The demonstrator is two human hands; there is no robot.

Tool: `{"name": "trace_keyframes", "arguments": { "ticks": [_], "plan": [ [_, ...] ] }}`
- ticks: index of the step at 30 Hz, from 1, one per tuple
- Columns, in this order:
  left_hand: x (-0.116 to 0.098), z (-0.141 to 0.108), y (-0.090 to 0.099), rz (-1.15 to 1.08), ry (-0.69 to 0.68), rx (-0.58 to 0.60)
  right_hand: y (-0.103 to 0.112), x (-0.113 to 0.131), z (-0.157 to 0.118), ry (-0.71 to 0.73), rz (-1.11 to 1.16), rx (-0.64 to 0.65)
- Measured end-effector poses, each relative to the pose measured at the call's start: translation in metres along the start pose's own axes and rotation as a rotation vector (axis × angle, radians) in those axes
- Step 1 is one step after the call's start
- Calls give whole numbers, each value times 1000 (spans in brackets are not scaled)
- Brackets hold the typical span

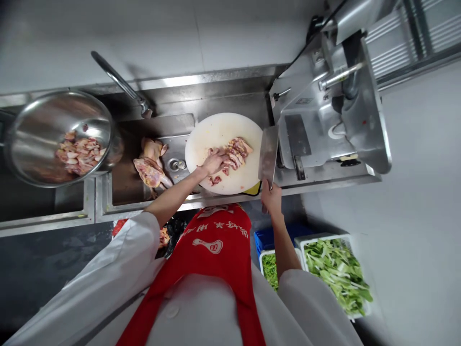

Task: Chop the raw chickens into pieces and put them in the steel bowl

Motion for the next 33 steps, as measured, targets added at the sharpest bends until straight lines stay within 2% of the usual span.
{"name": "trace_keyframes", "arguments": {
  "ticks": [3, 6, 8, 10, 13, 15, 17, 19, 21, 24, 26, 28, 31, 33],
  "plan": [
    [-2, -3, 8, -54, 4, 1, 8, -29, -17, -133, 161, -86],
    [-2, -6, 25, -296, 28, -67, 11, -39, -30, -141, 130, -85],
    [9, -8, 42, -530, 128, -172, 14, -34, -38, -86, 27, -65],
    [28, -15, 62, -754, 263, -327, 9, -20, -47, -6, -84, 3],
    [58, -30, 101, -919, 358, -552, -21, 14, -63, 166, -204, 228],
    [73, -44, 135, -823, 351, -665, -54, 38, -74, 291, -253, 402],
    [77, -59, 166, -578, 296, -733, -86, 54, -77, 361, -284, 523],
    [67, -73, 179, -287, 208, -727, -109, 58, -70, 361, -303, 563],
    [50, -84, 162, -54, 137, -637, -118, 52, -53, 320, -334, 513],
    [27, -98, 96, 106, 143, -394, -108, 44, -26, 255, -412, 373],
    [14, -112, 52, 88, 155, -258, -100, 48, -19, 240, -475, 325],
    [9, -134, 36, 16, 187, -319, -98, 61, -21, 253, -524, 317],
    [24, -183, 48, -84, 333, -581, -110, 91, -36, 302, -540, 322],
    [39, -216, 57, -100, 428, -687, -125, 107, -45, 318, -545, 350]
  ]
}}
Point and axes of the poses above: each hand's wrist, its own z-axis towards the middle knuckle, its own y-axis out of the back of the hand, x = y × z, the point moved 8 cm from there along z, towards the middle knuckle, and after that the axes turned 1 degree about -x, right-handed, at the moved point
